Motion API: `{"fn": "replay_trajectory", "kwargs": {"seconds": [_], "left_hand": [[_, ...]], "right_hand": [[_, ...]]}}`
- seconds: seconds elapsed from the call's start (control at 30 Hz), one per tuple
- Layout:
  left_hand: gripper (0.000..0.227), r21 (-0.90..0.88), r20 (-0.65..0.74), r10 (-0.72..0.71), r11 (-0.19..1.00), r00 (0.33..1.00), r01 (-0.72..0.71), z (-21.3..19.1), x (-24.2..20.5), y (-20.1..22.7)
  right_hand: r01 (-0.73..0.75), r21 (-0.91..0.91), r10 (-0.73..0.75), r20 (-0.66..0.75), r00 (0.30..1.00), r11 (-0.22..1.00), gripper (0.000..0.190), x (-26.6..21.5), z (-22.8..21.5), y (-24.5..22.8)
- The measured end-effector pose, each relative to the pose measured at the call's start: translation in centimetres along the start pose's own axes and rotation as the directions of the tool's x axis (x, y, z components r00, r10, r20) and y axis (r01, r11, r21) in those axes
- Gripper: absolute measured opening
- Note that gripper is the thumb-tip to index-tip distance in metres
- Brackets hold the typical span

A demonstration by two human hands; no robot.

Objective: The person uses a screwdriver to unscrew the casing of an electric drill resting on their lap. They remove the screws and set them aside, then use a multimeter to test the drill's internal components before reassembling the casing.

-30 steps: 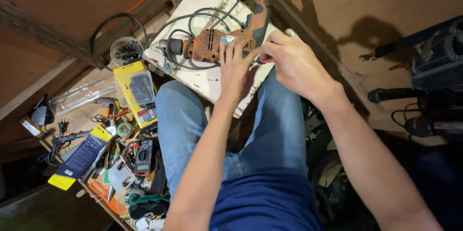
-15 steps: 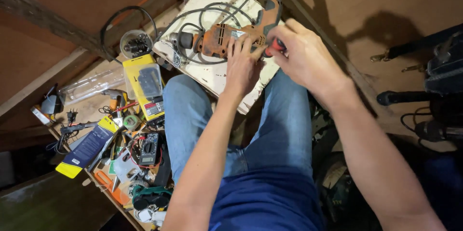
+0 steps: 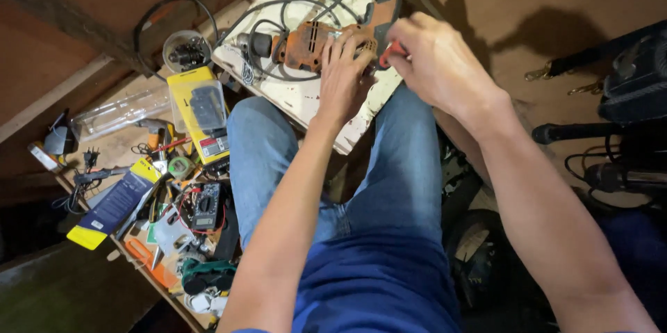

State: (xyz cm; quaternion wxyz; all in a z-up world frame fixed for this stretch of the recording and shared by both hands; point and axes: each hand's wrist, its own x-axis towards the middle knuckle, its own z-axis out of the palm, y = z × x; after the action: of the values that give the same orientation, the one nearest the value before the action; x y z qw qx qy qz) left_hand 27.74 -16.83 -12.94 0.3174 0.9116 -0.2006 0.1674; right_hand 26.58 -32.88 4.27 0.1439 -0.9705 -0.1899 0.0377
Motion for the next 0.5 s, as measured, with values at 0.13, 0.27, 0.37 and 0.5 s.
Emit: {"fn": "replay_trajectory", "kwargs": {"seconds": [0.13,0.27,0.37,0.5], "left_hand": [[0.035,-0.134,0.160,0.032,0.991,0.987,-0.010,-1.1,-0.3,-0.1],[0.056,-0.349,-0.033,0.012,0.937,0.999,-0.023,-0.2,-0.4,-0.5],[0.023,-0.242,0.036,-0.058,0.968,0.998,0.065,0.8,0.0,-0.4],[0.029,-0.164,-0.037,-0.024,0.986,0.999,0.018,0.7,-0.5,-0.1]], "right_hand": [[0.108,0.105,-0.125,0.168,0.978,0.989,0.040,-0.4,-0.9,-0.8],[0.024,0.012,-0.025,0.097,0.995,1.000,0.059,0.1,-0.9,-2.0],[-0.175,-0.249,0.186,0.022,0.982,0.953,0.081,0.7,0.6,-0.8],[-0.253,-0.166,0.269,0.083,0.960,0.953,0.057,0.5,0.8,0.0]]}}
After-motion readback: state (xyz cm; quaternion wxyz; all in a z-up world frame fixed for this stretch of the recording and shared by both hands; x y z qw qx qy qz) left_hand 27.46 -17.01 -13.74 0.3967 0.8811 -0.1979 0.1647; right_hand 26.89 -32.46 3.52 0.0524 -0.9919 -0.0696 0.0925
